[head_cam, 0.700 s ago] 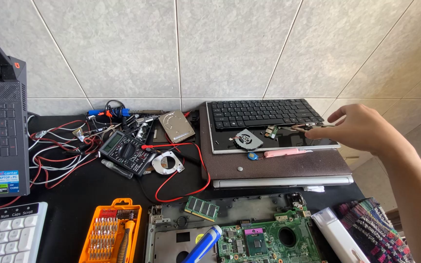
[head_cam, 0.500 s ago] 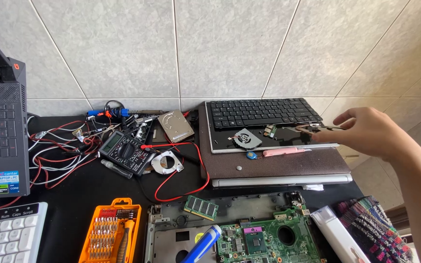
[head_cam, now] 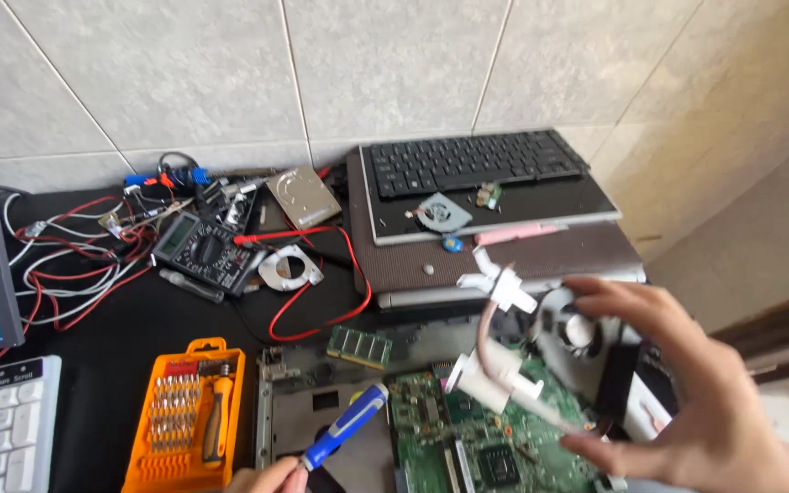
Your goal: Installing and securing a cooling fan onto a laptop motherboard using a screwdriver.
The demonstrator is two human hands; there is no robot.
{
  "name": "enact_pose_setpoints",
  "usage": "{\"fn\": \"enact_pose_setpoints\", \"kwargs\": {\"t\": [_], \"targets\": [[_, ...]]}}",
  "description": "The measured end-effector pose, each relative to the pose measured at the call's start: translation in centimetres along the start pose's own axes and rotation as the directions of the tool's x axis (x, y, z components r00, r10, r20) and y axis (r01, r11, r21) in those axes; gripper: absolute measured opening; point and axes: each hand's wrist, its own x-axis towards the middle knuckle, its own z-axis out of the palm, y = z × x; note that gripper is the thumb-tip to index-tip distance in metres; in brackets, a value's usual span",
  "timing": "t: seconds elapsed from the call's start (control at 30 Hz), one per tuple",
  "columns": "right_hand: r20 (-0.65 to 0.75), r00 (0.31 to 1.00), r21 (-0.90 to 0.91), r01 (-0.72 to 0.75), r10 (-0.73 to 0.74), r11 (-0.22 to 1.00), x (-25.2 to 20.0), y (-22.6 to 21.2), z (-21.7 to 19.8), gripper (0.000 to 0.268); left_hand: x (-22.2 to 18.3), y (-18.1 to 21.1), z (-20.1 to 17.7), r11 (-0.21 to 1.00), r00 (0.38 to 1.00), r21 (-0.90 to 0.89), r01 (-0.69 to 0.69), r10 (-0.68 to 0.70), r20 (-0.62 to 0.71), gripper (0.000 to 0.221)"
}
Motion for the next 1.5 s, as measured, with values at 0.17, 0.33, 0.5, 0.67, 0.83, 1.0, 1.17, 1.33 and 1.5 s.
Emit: {"fn": "enact_pose_setpoints", "kwargs": {"t": [0.17, 0.33, 0.5, 0.67, 0.83, 1.0, 1.17, 1.33, 1.5], "targets": [[0.043, 0.998, 0.089, 0.047, -0.051, 0.995, -3.5, -0.9, 2.6, 0.088, -1.0, 8.1, -9.3, 0.999, 0.999, -0.034, 0.007, -0.009, -0.035, 0.014], [0.025, 0.998, 0.115, 0.048, -0.051, 0.992, -5.8, 0.0, 3.1, 0.095, -0.3, 10.4, -12.4, 0.993, 0.985, 0.055, 0.103, -0.109, 0.131, 0.018], [0.043, 0.999, 0.098, 0.019, -0.023, 0.995, -7.3, 0.9, 2.8, 0.102, -0.1, 9.9, -11.7, 0.986, 0.990, 0.118, -0.116, 0.124, -0.063, 0.015], [0.076, 0.997, 0.073, 0.001, -0.006, 0.997, -7.6, -0.4, 3.2, 0.100, -0.4, 12.0, -13.3, 0.985, 0.983, 0.037, -0.168, 0.170, -0.067, 0.012], [0.132, 0.991, 0.088, -0.043, 0.031, 0.995, -8.4, -1.1, 3.9, 0.099, -0.9, 16.7, -14.6, 0.927, 0.933, -0.193, -0.321, 0.276, -0.230, 0.014], [0.290, 0.948, 0.155, -0.183, 0.133, 0.971, -9.4, -1.4, 4.3, 0.096, -3.2, 20.2, -13.5, 0.667, 0.937, -0.739, -0.091, 0.309, 0.163, 0.021], [0.317, 0.945, 0.177, -0.143, 0.081, 0.974, -10.2, -0.7, 4.2, 0.086, -3.4, 21.2, -12.5, 0.641, 0.728, -0.488, 0.593, -0.167, 0.665, 0.020], [0.268, 0.953, 0.125, -0.177, 0.139, 0.976, -10.1, -1.1, 3.9, 0.081, -4.7, 20.9, -11.5, 0.535, 0.743, -0.597, 0.599, -0.091, 0.663, 0.026], [0.229, 0.971, -0.120, -0.038, 0.065, 0.992, -9.1, -0.5, 3.9, 0.084, -5.2, 21.9, -11.2, 0.575, 0.805, -0.627, 0.525, -0.095, 0.586, 0.027]]}}
